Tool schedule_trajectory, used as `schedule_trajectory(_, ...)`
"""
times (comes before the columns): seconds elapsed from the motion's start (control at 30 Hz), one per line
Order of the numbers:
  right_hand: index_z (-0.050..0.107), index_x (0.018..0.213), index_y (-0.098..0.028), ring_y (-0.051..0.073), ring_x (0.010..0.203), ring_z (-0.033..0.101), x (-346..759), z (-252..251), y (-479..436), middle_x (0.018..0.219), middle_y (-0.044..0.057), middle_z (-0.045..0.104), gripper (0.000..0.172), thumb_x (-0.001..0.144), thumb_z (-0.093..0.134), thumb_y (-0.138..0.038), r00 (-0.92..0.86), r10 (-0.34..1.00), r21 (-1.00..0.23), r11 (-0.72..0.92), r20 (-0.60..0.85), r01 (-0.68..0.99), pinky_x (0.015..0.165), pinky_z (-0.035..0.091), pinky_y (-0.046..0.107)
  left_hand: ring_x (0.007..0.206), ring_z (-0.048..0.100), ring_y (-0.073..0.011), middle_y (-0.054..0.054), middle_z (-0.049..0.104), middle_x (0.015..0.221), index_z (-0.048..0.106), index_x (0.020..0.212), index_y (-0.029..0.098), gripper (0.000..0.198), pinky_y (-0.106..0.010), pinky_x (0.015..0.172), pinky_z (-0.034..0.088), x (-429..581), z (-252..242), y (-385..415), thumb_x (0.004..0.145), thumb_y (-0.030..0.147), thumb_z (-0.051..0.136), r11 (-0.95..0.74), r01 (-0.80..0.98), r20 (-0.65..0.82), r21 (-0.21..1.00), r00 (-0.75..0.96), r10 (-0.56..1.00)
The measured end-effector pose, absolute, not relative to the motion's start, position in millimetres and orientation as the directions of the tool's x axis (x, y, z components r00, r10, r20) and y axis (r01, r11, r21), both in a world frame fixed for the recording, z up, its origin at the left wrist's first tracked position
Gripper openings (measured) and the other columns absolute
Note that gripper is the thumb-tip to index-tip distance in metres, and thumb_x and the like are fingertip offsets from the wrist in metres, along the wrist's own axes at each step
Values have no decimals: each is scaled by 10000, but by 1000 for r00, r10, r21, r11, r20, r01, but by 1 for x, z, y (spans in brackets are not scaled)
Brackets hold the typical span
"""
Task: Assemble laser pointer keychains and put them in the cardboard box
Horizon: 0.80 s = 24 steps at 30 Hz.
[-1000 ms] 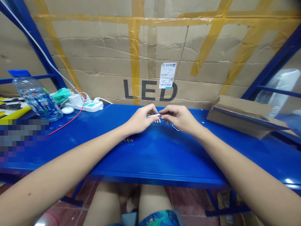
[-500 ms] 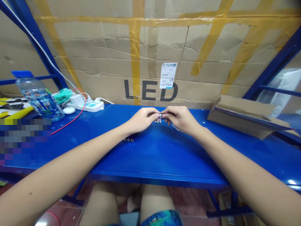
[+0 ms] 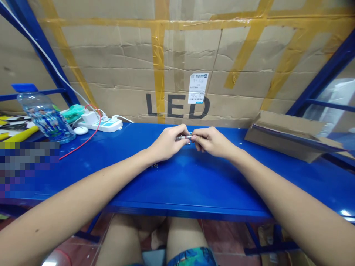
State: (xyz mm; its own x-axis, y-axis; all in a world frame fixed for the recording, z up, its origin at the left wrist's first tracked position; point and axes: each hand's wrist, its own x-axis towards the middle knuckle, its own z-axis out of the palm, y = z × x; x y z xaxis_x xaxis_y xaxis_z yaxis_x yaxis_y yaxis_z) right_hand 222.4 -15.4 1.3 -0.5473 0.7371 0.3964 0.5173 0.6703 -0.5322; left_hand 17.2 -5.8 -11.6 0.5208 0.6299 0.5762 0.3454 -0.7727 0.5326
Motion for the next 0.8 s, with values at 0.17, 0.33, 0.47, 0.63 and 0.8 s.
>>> schedule_trajectory(0.17, 557, 676, -177, 115, 480, 523, 222, 1, -15, 539, -9, 594, 287, 936, 489, -275, -546, 747, -561, 655, 379, 506, 552, 376, 248, 930, 635, -189, -75, 695, 1018, 625, 1030, 157, 160, -333, 837, 482, 17, -10, -4, 956, 234, 506, -811, 476, 601, 341, 554, 577)
schedule_trajectory(0.33, 546, 639, -174, 113, 541, 529, 223, -2, -10, 563, -1, 596, 311, 935, 492, -250, -575, 684, -435, 729, 449, 528, 600, 369, 246, 906, 638, -219, -87, 693, 924, 628, 888, 156, 270, -374, 838, 477, 19, -9, -2, 1005, 229, 396, -772, 577, 549, 266, 567, 614)
schedule_trajectory(0.47, 550, 647, -173, 111, 550, 521, 225, -4, -9, 568, -4, 590, 300, 933, 484, -233, -580, 672, -412, 740, 460, 531, 594, 358, 243, 817, 647, -187, -39, 702, 874, 569, 927, 179, 166, -318, 727, 464, 19, -9, -8, 1001, 277, 458, -736, 534, 470, 416, 567, 677)
schedule_trajectory(0.63, 552, 663, -174, 108, 527, 518, 226, -5, -9, 569, -9, 588, 290, 933, 483, -255, -593, 712, -503, 695, 377, 514, 574, 364, 240, 767, 625, -161, -9, 674, 845, 502, 889, 196, 94, -273, 655, 420, 17, -9, -12, 953, 240, 555, -796, 473, 511, 379, 610, 606)
schedule_trajectory(0.8, 554, 684, -176, 103, 479, 506, 226, -1, -11, 573, -13, 587, 307, 941, 503, -335, -583, 750, -607, 629, 312, 485, 538, 361, 245, 817, 621, -176, -35, 658, 892, 497, 914, 194, 72, -298, 706, 453, 14, -8, -12, 975, 232, 488, -836, 467, 538, 287, 644, 544)
